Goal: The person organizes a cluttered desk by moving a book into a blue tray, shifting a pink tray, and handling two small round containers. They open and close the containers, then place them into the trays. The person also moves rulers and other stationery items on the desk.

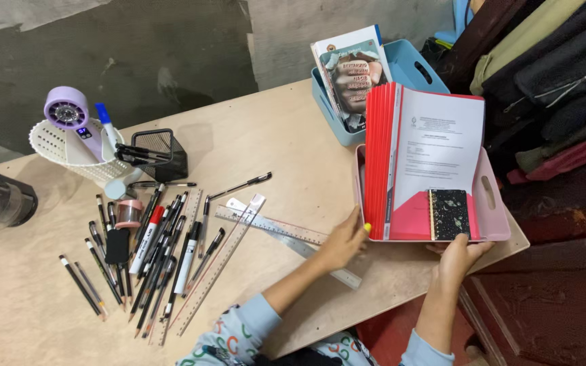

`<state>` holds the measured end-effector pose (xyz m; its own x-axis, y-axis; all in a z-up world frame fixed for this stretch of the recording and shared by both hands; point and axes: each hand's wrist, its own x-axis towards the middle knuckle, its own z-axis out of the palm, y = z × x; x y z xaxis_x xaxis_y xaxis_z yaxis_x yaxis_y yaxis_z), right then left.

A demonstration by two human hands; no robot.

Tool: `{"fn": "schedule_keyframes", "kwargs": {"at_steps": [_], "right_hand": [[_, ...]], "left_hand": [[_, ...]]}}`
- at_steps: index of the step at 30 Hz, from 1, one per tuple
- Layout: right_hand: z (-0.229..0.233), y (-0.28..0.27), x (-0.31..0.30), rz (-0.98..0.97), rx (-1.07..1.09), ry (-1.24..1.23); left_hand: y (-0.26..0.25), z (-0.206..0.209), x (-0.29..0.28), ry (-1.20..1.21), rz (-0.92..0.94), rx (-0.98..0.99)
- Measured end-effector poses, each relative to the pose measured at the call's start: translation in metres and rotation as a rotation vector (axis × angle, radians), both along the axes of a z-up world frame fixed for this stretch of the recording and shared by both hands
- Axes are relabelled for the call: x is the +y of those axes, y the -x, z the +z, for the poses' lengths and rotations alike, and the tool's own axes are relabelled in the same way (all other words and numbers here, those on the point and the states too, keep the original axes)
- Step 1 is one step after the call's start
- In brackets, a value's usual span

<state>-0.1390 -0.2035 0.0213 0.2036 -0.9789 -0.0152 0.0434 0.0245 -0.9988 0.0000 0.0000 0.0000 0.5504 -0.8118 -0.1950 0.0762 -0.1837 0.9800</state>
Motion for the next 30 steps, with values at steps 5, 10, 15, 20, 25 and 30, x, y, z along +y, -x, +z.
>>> {"fn": "schedule_keyframes", "kwargs": {"at_steps": [5,10,15,20,25,30], "right_hand": [[0.029,-0.008,0.046,-0.096,0.424,-0.172],[0.021,-0.048,0.120,0.054,0.505,0.502],[0.003,-0.061,0.143,0.221,0.592,0.732],[-0.013,-0.057,0.142,0.193,0.698,0.733],[-0.020,-0.054,0.144,0.170,0.738,0.807],[-0.014,-0.054,0.143,0.179,0.774,0.893]], "left_hand": [[-0.072,-0.019,-0.009,0.009,0.223,-0.634],[-0.146,0.003,-0.063,-0.064,0.288,-0.975],[-0.177,0.014,-0.085,-0.178,0.210,-1.193],[-0.200,0.002,-0.089,-0.131,0.336,-1.434],[-0.221,-0.006,-0.070,-0.199,0.342,-1.374],[-0.236,-0.005,-0.029,-0.237,0.377,-1.416]]}}
